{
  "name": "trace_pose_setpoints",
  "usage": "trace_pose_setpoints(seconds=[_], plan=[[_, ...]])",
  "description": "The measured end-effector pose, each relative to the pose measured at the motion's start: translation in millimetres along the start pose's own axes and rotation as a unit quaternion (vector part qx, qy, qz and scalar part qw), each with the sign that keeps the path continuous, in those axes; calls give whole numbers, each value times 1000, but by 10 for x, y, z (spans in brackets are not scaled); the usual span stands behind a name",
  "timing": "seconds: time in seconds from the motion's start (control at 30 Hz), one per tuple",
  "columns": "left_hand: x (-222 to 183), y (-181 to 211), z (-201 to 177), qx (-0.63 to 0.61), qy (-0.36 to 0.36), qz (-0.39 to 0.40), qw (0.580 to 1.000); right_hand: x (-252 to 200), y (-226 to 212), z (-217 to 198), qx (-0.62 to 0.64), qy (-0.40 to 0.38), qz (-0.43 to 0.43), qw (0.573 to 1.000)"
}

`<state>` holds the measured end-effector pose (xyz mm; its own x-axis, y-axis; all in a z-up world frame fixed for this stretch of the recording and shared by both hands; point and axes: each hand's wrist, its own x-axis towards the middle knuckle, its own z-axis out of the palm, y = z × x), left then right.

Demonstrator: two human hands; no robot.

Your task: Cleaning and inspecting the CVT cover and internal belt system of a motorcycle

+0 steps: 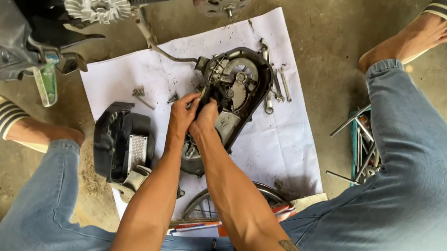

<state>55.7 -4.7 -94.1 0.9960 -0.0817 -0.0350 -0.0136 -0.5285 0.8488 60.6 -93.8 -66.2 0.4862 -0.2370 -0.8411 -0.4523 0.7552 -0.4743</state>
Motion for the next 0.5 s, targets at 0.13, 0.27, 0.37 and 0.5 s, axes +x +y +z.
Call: trace_pose_setpoints(seconds=[0.13,0.27,0.37,0.5], plan=[[35,151,-31,-2,3,23,1000,-71,-14,44,42,-45,8,998],[-75,209,-16,-6,16,36,999,-179,88,-281,81,-76,21,994],[-18,94,7,-23,13,31,999,-104,-76,-644,106,-93,39,989],[-77,321,-20,-44,31,38,998,239,-790,-982,134,-119,45,983]])
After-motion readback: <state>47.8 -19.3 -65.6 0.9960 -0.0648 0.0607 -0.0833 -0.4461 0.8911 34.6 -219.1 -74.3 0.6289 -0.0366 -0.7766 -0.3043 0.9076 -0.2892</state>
